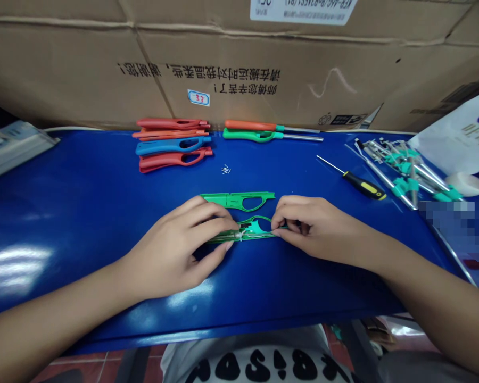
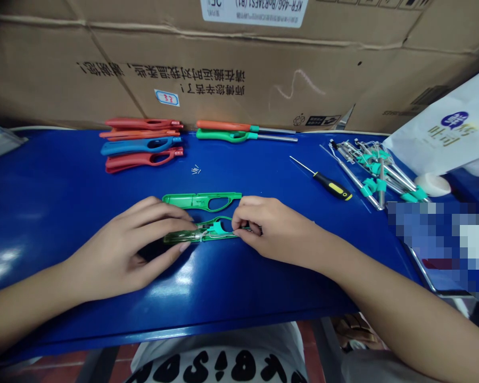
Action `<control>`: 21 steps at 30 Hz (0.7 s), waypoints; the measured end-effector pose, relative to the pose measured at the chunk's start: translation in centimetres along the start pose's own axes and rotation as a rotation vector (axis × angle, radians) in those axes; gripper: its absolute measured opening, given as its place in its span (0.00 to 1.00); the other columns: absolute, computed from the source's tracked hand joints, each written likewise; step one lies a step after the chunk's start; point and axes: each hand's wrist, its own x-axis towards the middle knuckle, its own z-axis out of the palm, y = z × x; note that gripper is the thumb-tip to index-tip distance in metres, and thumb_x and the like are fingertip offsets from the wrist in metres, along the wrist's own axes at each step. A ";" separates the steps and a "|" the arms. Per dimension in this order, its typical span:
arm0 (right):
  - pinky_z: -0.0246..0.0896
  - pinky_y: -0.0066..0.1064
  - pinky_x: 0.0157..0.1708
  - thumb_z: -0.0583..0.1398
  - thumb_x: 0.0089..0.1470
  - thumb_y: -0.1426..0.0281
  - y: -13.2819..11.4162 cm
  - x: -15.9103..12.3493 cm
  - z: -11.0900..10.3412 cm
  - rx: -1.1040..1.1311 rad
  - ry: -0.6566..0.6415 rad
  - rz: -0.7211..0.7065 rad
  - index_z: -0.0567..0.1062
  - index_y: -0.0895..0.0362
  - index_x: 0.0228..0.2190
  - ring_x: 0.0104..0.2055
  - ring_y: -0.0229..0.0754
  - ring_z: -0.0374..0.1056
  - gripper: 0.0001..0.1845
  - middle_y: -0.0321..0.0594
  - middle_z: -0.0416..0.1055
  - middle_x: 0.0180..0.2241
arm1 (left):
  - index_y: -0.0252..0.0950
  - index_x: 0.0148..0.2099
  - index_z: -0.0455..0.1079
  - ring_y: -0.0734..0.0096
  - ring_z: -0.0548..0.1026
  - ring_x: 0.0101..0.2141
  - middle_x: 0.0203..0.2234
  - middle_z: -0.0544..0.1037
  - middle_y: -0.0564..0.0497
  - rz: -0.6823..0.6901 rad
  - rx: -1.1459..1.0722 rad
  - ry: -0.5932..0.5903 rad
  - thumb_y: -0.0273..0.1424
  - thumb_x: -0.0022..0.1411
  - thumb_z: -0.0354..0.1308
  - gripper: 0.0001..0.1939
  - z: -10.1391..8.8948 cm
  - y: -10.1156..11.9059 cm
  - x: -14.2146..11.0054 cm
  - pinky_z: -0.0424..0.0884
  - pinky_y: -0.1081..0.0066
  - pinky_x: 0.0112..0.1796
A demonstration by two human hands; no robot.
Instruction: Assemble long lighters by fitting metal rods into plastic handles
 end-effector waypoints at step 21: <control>0.59 0.30 0.32 0.59 0.64 0.74 -0.2 0.0 -0.1 -0.067 -0.031 -0.091 0.78 0.55 0.35 0.31 0.35 0.67 0.08 0.37 0.74 0.36 | 0.42 0.60 0.72 0.53 0.71 0.55 0.56 0.73 0.42 0.152 0.136 -0.111 0.26 0.72 0.53 0.19 0.7 -0.1 -0.2 0.70 0.56 0.51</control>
